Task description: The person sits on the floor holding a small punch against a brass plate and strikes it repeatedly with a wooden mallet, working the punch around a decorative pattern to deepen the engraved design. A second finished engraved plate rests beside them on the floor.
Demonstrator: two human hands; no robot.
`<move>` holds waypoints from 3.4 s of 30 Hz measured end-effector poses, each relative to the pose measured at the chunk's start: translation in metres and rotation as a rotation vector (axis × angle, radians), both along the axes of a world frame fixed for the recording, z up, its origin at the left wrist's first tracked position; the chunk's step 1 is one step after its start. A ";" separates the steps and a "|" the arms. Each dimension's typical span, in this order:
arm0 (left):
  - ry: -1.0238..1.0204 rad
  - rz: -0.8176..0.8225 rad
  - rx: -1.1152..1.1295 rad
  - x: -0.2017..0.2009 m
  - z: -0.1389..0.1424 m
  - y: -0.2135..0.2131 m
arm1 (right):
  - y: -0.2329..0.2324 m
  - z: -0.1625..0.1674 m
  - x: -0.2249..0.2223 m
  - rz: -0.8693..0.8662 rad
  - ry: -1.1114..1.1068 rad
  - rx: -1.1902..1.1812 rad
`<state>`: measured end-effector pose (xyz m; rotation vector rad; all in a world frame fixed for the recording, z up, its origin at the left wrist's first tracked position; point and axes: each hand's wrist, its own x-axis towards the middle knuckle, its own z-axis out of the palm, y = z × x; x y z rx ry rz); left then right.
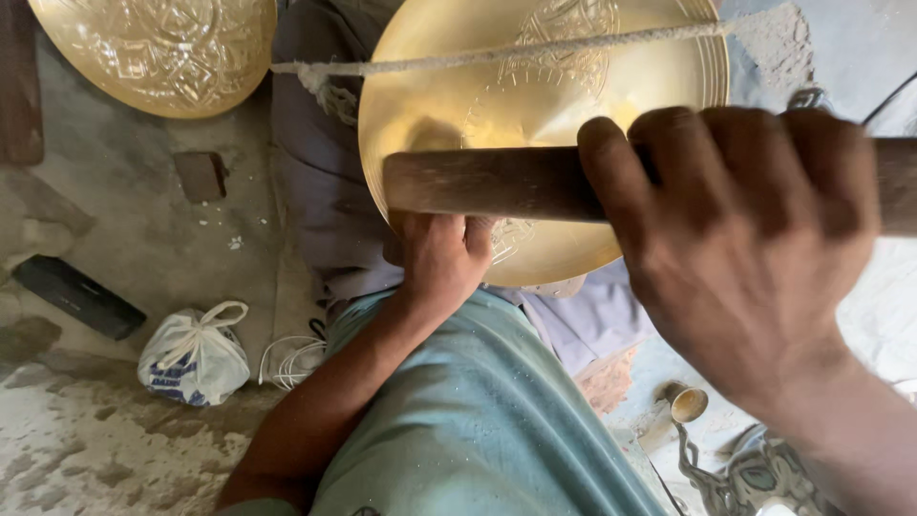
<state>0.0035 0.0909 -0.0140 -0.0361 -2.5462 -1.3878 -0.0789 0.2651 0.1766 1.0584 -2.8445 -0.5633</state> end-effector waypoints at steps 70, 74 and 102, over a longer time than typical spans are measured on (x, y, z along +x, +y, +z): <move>-0.254 -0.145 0.033 0.025 -0.012 0.008 | 0.034 -0.016 0.025 -0.131 -0.113 -0.222; -0.234 -0.161 0.004 0.026 -0.013 0.006 | 0.037 -0.024 0.030 -0.217 -0.201 -0.311; -0.360 -0.259 -0.051 -0.003 0.027 0.002 | 0.028 0.014 0.050 -0.346 -0.028 -0.092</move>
